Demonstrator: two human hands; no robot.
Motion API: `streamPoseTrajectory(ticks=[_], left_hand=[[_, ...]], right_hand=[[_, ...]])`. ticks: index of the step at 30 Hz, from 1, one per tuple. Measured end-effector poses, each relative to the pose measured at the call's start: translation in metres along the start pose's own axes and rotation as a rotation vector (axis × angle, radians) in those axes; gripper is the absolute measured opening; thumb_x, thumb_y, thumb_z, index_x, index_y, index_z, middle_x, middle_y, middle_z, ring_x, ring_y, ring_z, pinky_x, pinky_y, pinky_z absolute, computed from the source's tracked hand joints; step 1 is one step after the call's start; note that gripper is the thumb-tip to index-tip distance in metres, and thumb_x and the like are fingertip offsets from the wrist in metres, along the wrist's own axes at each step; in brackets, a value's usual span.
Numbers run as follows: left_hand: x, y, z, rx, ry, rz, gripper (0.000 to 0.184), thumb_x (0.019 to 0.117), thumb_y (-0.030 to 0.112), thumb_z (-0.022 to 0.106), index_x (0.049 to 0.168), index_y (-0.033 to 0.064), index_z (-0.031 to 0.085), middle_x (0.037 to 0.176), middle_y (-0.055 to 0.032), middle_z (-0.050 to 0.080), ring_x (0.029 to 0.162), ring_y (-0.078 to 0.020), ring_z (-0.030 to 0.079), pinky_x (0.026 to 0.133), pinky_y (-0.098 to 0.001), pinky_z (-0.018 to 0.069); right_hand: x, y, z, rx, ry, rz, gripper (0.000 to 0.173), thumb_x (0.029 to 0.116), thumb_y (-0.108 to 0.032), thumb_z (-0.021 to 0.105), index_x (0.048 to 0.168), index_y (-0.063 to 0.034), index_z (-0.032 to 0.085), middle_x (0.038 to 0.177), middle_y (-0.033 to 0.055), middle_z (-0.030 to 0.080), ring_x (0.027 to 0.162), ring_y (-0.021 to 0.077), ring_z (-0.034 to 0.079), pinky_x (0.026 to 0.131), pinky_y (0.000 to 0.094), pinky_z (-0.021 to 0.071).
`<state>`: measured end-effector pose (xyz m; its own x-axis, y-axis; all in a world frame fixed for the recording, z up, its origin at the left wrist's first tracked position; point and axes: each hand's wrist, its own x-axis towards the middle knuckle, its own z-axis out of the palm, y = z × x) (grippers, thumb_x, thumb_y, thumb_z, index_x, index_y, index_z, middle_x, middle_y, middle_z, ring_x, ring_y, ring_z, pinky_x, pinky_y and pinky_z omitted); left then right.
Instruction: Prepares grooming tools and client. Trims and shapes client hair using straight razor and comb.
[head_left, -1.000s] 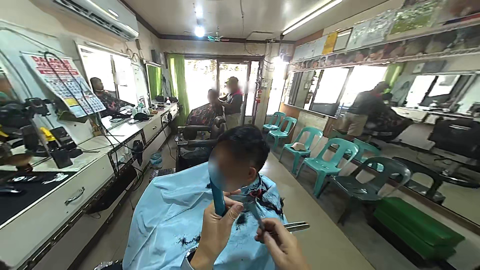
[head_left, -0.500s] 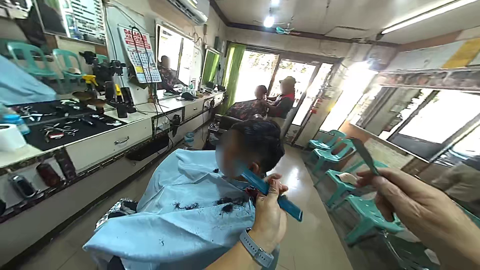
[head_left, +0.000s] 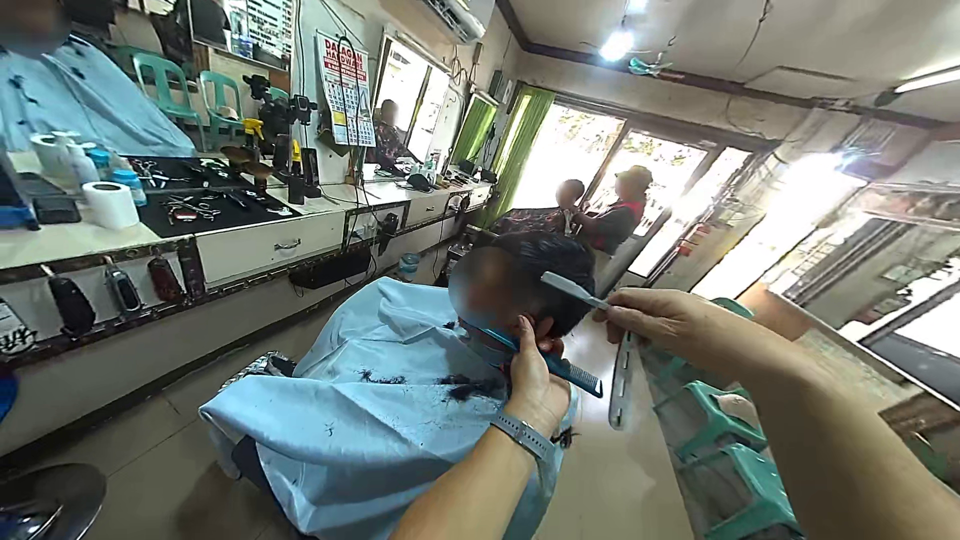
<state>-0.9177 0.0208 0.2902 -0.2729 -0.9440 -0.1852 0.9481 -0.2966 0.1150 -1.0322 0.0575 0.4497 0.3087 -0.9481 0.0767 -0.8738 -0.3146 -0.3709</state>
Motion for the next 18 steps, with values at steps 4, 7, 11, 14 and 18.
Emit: streamPoseTrajectory(ticks=[4, 7, 11, 14, 18], left_hand=[[0.004, 0.0, -0.004, 0.035, 0.012, 0.065, 0.022, 0.1066, 0.031, 0.055, 0.112, 0.0109, 0.061, 0.086, -0.0011, 0.061, 0.069, -0.0111, 0.057, 0.067, -0.0268, 0.0529], [0.003, -0.001, -0.005, 0.105, 0.063, 0.103, 0.018, 0.1057, 0.026, 0.057, 0.107, 0.0081, 0.061, 0.084, -0.0029, 0.059, 0.072, -0.0139, 0.058, 0.071, -0.0302, 0.0534], [0.004, 0.002, -0.006, 0.241, 0.107, 0.128, 0.025, 0.1069, 0.022, 0.055, 0.119, 0.0011, 0.058, 0.102, -0.0112, 0.063, 0.092, -0.0192, 0.062, 0.081, -0.0348, 0.0535], [0.006, 0.003, -0.009, 0.296, 0.101, 0.157, 0.022, 0.1075, 0.017, 0.053, 0.121, -0.0005, 0.057, 0.106, -0.0128, 0.063, 0.093, -0.0189, 0.062, 0.081, -0.0331, 0.0535], [0.006, 0.005, -0.011, 0.325, 0.091, 0.178, 0.022, 0.1061, 0.017, 0.056, 0.119, -0.0006, 0.06, 0.107, -0.013, 0.065, 0.094, -0.0187, 0.063, 0.081, -0.0333, 0.053]], right_hand=[[0.013, 0.007, 0.011, 0.056, -0.112, 0.048, 0.028, 0.1098, -0.026, 0.048, 0.102, -0.0131, 0.072, 0.08, -0.0041, 0.071, 0.065, 0.0039, 0.063, 0.06, 0.0207, 0.0502], [0.018, 0.009, 0.017, 0.076, -0.182, 0.087, 0.028, 0.1098, -0.025, 0.049, 0.1, -0.0118, 0.071, 0.074, -0.0034, 0.069, 0.06, 0.0035, 0.059, 0.056, 0.0197, 0.0456], [0.024, 0.011, 0.022, 0.045, -0.264, 0.116, 0.028, 0.1096, -0.024, 0.049, 0.099, -0.0106, 0.072, 0.067, -0.0041, 0.063, 0.056, 0.0029, 0.055, 0.056, 0.0205, 0.0452], [0.027, 0.012, 0.026, 0.009, -0.268, 0.121, 0.029, 0.1097, -0.024, 0.049, 0.099, -0.0106, 0.072, 0.065, -0.0045, 0.061, 0.056, 0.0027, 0.053, 0.057, 0.021, 0.0434], [0.031, 0.015, 0.03, -0.009, -0.247, 0.127, 0.03, 0.1096, -0.026, 0.05, 0.097, -0.011, 0.072, 0.065, -0.004, 0.061, 0.055, 0.0035, 0.053, 0.057, 0.022, 0.044]])
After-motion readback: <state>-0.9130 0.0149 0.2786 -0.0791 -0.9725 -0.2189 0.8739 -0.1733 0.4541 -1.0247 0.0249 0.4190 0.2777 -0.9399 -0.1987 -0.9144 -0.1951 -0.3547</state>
